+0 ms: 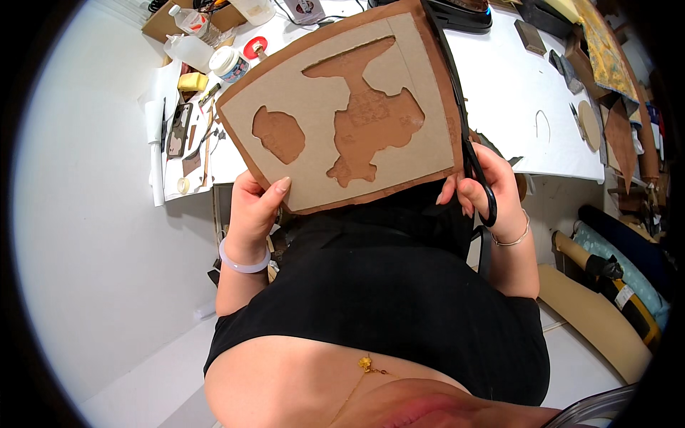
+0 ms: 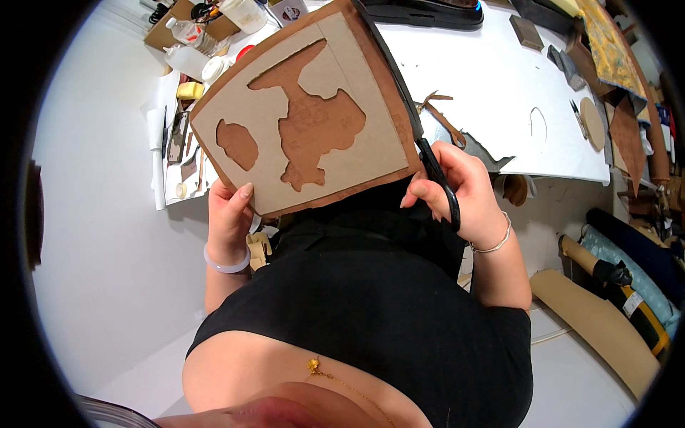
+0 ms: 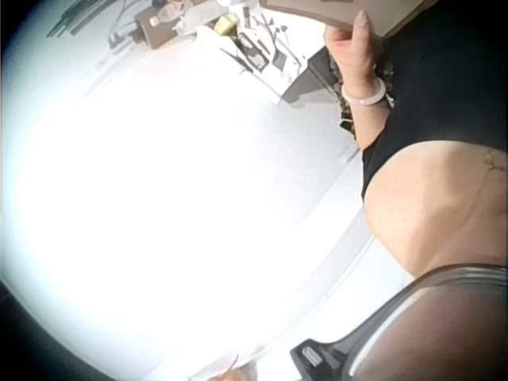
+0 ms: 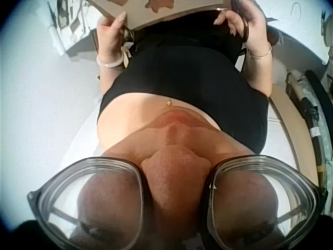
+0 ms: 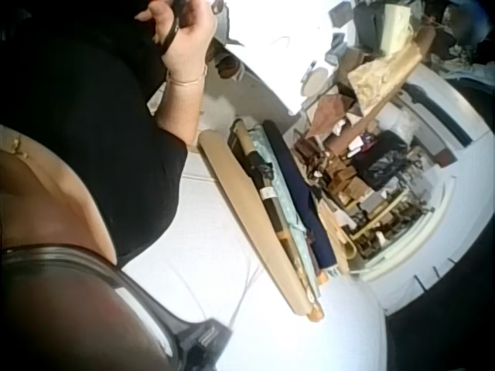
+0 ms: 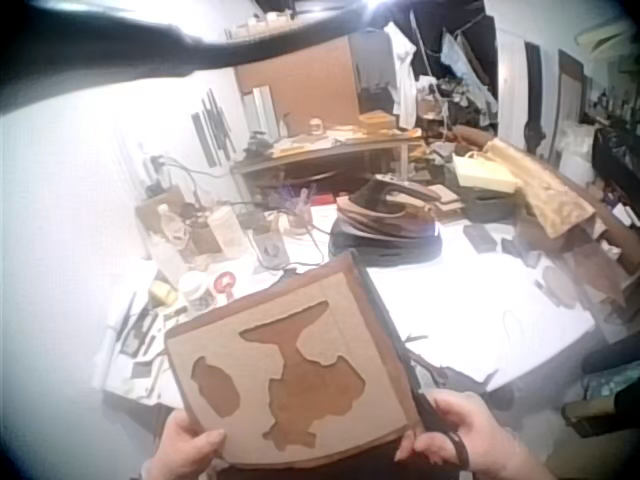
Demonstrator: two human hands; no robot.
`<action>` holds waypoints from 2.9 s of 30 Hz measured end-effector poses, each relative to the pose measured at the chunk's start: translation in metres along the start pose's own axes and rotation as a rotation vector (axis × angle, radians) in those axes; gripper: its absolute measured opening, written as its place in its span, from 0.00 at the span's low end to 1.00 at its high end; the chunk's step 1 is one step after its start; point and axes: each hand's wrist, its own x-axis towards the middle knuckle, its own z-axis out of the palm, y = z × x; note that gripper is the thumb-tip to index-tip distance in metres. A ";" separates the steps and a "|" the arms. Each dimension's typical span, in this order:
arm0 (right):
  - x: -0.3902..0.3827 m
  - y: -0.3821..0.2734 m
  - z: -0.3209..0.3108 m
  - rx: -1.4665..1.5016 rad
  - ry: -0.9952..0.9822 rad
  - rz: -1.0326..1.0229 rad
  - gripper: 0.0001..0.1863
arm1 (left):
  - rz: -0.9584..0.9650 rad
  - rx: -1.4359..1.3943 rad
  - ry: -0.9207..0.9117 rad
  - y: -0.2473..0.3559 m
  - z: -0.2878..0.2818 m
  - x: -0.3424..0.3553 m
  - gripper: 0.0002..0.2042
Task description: The person aligns a cardboard template on a piece of brown leather, then uses an iron to press the material. They then use shears to trim the edges of the leather around the template.
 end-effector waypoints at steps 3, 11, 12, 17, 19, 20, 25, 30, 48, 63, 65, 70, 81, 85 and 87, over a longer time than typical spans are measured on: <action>0.000 0.000 0.000 -0.001 0.012 0.016 0.17 | -0.004 0.002 0.000 0.000 -0.001 -0.001 0.13; 0.000 -0.003 0.000 0.051 -0.004 0.009 0.20 | 0.000 0.011 0.005 0.000 -0.002 -0.001 0.12; 0.000 -0.003 0.000 0.062 -0.017 -0.001 0.22 | 0.002 0.017 0.009 0.001 -0.001 0.000 0.12; 0.000 0.000 -0.001 0.081 -0.029 -0.043 0.26 | -0.015 0.036 0.010 -0.001 -0.003 -0.001 0.11; 0.000 -0.001 0.000 0.080 -0.024 -0.044 0.26 | -0.021 0.040 0.007 0.000 -0.003 -0.001 0.10; 0.000 -0.002 -0.001 0.073 -0.023 -0.034 0.26 | -0.018 0.045 0.009 0.000 -0.002 -0.002 0.10; -0.001 -0.005 -0.001 0.030 -0.005 0.005 0.23 | -0.033 0.050 -0.003 0.000 -0.005 -0.001 0.09; 0.000 -0.002 -0.003 -0.007 0.014 0.009 0.19 | -0.025 0.061 0.007 0.000 -0.003 -0.001 0.09; 0.021 0.007 -0.005 0.154 0.167 -0.075 0.17 | -0.088 -0.021 0.001 -0.016 0.004 0.005 0.15; -0.054 -0.027 -0.135 0.374 1.062 -0.413 0.08 | 0.496 1.224 -0.329 -0.112 0.093 0.184 0.29; -0.067 -0.028 -0.142 0.403 1.098 -0.405 0.09 | 0.614 1.334 -0.426 -0.134 0.123 0.195 0.29; -0.090 -0.014 -0.157 0.377 1.176 -0.408 0.10 | 0.852 1.332 -0.816 -0.147 0.179 0.196 0.28; -0.087 -0.001 -0.171 0.349 1.206 -0.314 0.05 | 0.723 1.565 -0.869 -0.080 0.071 0.144 0.25; -0.069 0.001 -0.170 0.338 1.184 -0.299 0.06 | 0.586 1.431 -0.697 -0.070 0.034 0.131 0.23; -0.058 0.007 -0.173 0.341 1.150 -0.298 0.08 | 0.564 1.305 -0.524 -0.071 0.037 0.125 0.19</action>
